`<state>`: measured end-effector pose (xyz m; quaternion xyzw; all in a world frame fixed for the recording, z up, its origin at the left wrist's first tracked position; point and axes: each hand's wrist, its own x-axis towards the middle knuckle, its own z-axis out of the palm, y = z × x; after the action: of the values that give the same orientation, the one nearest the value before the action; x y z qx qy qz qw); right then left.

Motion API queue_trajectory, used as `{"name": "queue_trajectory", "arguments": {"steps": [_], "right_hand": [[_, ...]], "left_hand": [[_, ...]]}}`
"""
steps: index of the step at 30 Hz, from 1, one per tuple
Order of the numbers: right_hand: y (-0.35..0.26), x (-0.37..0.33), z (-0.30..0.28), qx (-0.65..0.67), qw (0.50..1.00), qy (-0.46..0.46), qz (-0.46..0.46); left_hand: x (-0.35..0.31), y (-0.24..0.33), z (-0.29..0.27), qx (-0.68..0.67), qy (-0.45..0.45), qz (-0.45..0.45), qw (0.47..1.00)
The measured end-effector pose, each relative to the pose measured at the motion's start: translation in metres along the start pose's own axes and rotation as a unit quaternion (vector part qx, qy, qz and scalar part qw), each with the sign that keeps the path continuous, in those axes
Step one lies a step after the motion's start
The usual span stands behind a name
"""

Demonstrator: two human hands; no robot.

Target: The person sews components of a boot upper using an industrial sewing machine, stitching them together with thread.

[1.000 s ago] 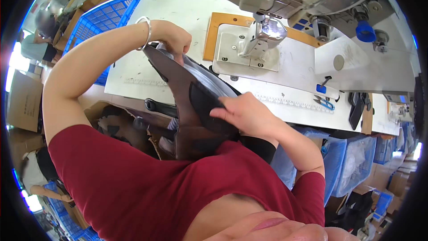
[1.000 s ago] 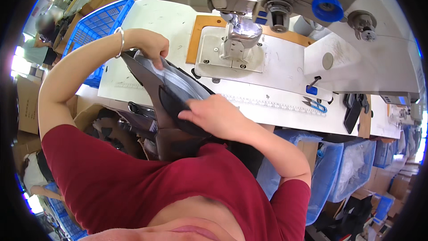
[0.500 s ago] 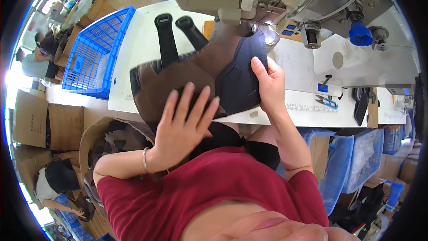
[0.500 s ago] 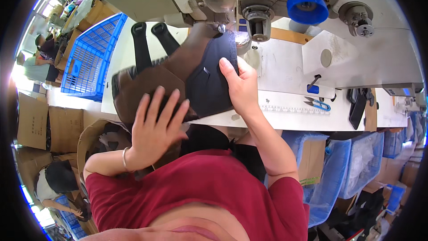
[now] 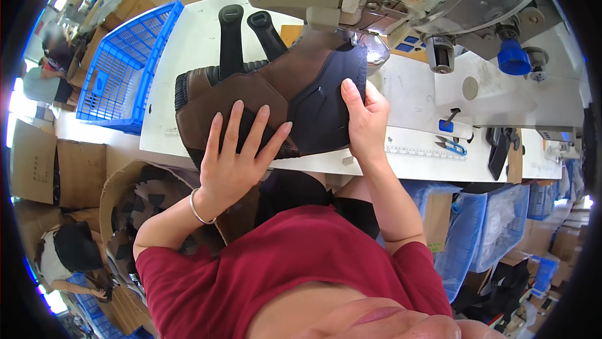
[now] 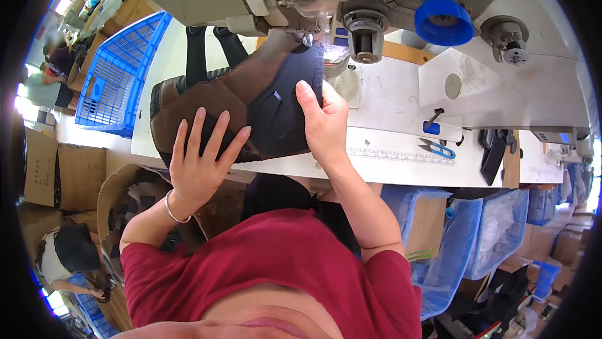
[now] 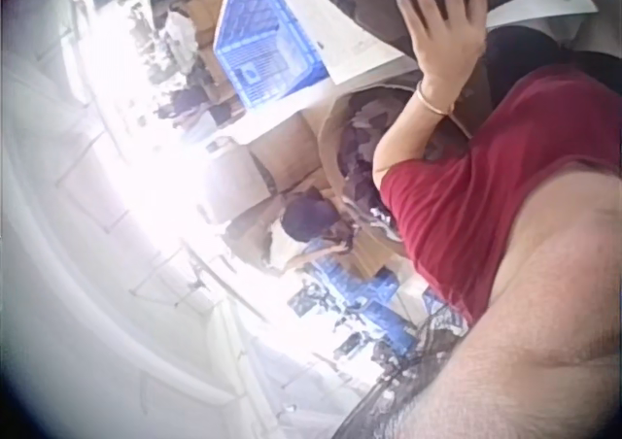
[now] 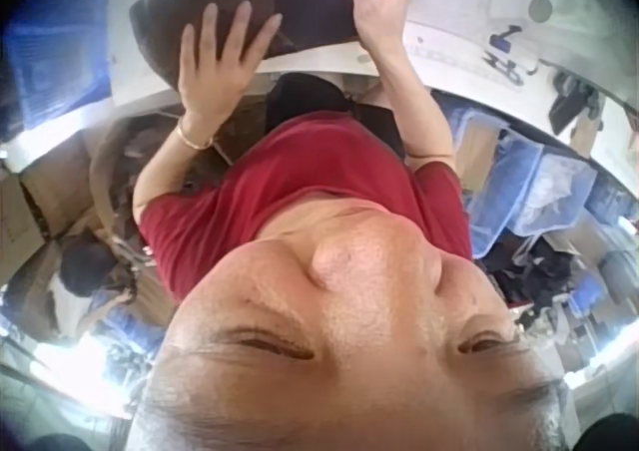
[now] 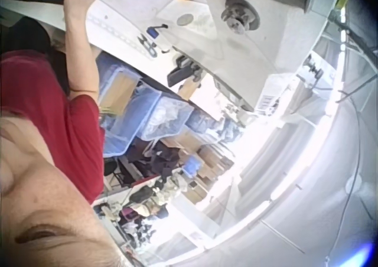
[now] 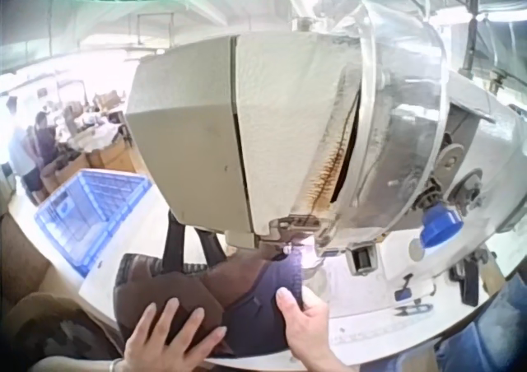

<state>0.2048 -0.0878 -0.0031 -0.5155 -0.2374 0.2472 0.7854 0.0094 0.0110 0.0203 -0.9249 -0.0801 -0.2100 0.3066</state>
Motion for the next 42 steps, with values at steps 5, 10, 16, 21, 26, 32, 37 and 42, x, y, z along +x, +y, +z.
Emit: {"name": "queue_trajectory", "arguments": {"steps": [5,10,16,21,26,32,37,42], "right_hand": [[0.000,-0.001,0.000,-0.007,1.000,0.006,0.005],[0.002,0.003,-0.005,-0.011,1.000,-0.009,-0.006],[-0.001,-0.033,-0.036,-0.141,0.985,-0.100,0.022],[0.015,-0.061,-0.057,-0.089,0.987,-0.130,0.020],[0.019,-0.055,-0.053,-0.055,0.993,-0.103,0.019],[0.013,-0.041,-0.038,-0.023,0.997,-0.067,0.042],[0.010,-0.026,-0.033,-0.010,0.998,-0.061,0.022],[0.000,-0.011,-0.026,0.009,0.999,-0.050,0.010]], "left_hand": [[0.001,0.001,0.000,-0.023,0.002,-0.018,1.000],[0.001,0.003,0.001,-0.016,0.037,-0.008,0.999],[-0.002,0.001,-0.011,-0.068,0.073,0.017,0.995],[0.000,0.007,-0.012,-0.068,0.083,-0.001,0.994],[0.006,0.003,-0.006,-0.071,0.092,-0.011,0.993],[0.020,-0.008,0.002,-0.065,0.100,-0.007,0.993],[0.033,-0.018,0.005,-0.103,0.119,-0.027,0.987],[0.047,-0.026,0.003,-0.110,0.116,-0.015,0.987]]}}
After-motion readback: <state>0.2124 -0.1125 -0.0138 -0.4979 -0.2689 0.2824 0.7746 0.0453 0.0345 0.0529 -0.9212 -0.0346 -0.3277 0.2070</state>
